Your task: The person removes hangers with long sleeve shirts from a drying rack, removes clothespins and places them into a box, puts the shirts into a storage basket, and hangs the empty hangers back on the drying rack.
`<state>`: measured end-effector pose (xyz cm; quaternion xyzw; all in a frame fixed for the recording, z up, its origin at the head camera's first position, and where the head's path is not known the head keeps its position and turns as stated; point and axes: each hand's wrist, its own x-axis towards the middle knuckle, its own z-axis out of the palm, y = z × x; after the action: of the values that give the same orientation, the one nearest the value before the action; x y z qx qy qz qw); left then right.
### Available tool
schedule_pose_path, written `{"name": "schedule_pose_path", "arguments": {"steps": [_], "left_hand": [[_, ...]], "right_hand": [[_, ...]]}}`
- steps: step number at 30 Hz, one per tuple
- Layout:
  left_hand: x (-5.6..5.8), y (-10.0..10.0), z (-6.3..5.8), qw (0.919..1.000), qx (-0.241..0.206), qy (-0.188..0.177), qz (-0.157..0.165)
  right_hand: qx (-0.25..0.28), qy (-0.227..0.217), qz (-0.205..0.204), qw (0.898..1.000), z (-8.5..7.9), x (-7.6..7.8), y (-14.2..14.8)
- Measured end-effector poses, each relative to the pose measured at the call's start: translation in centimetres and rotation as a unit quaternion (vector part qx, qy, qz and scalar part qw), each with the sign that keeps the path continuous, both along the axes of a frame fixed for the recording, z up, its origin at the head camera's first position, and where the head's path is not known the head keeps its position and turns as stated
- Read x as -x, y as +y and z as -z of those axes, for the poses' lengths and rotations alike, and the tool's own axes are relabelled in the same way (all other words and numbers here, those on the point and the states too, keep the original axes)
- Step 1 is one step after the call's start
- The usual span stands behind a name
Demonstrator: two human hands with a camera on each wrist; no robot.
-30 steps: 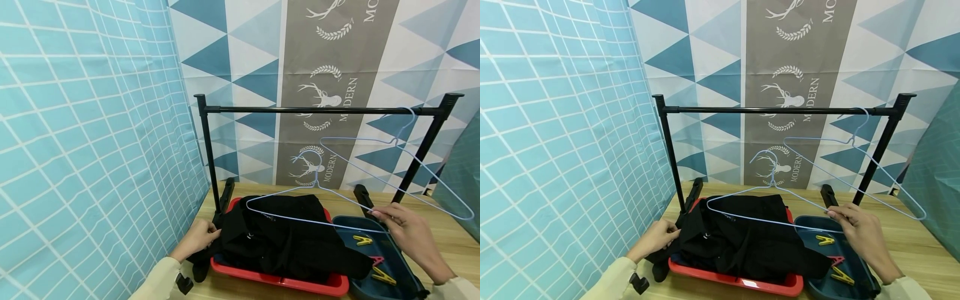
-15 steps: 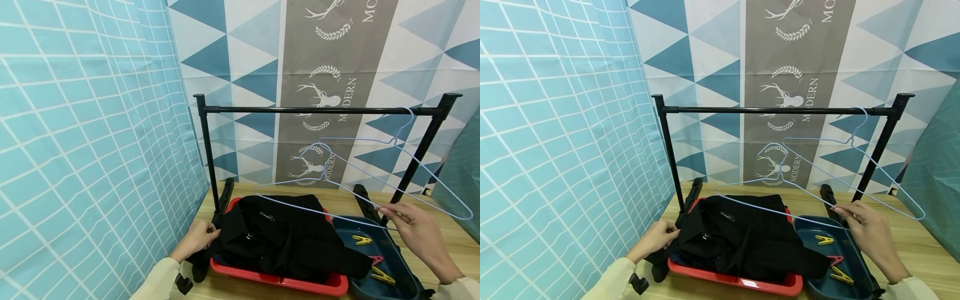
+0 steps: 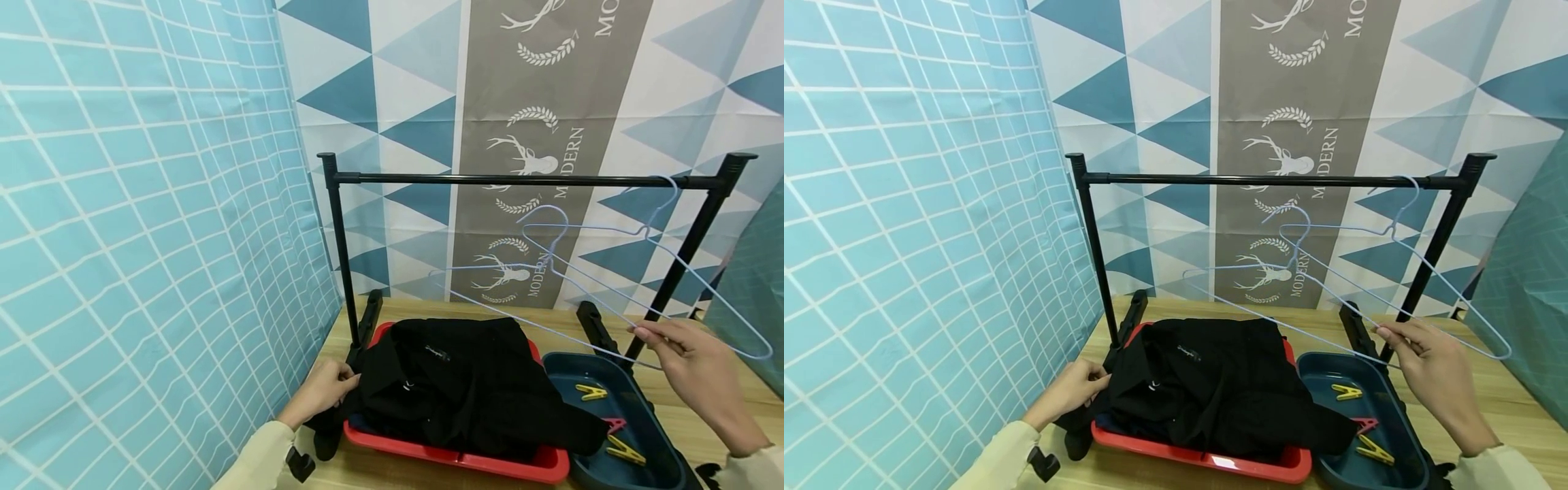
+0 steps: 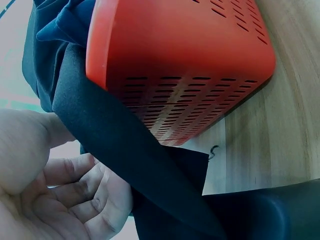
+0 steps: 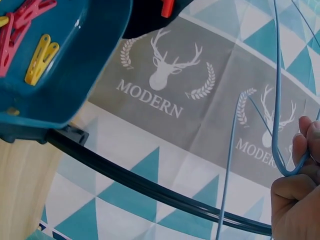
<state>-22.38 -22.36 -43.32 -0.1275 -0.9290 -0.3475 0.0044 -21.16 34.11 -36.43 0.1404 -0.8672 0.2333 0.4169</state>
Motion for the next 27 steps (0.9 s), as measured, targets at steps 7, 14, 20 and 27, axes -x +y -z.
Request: {"name": "schedule_pose_path", "arguments": {"steps": [7, 14, 20, 27], "left_hand": [[0.0, 0.1, 0.1, 0.9999, 0.004, 0.016, -0.002], [-0.1, 0.1, 0.2, 0.9999, 0.004, 0.01, -0.007], [-0.1, 0.1, 0.1, 1.0, 0.001, 0.004, -0.008], [-0.1, 0.1, 0.1, 0.9999, -0.006, -0.008, -0.007]], "right_hand": [[0.001, 0.015, 0.031, 0.999, -1.4, -0.1, 0.8], [0.024, -0.009, 0.061, 0.998, -2.2, -0.2, 1.8], [0.039, -0.036, 0.085, 0.995, -2.6, -0.2, 2.2], [0.061, -0.039, 0.092, 0.993, -3.4, -0.2, 2.5]]}}
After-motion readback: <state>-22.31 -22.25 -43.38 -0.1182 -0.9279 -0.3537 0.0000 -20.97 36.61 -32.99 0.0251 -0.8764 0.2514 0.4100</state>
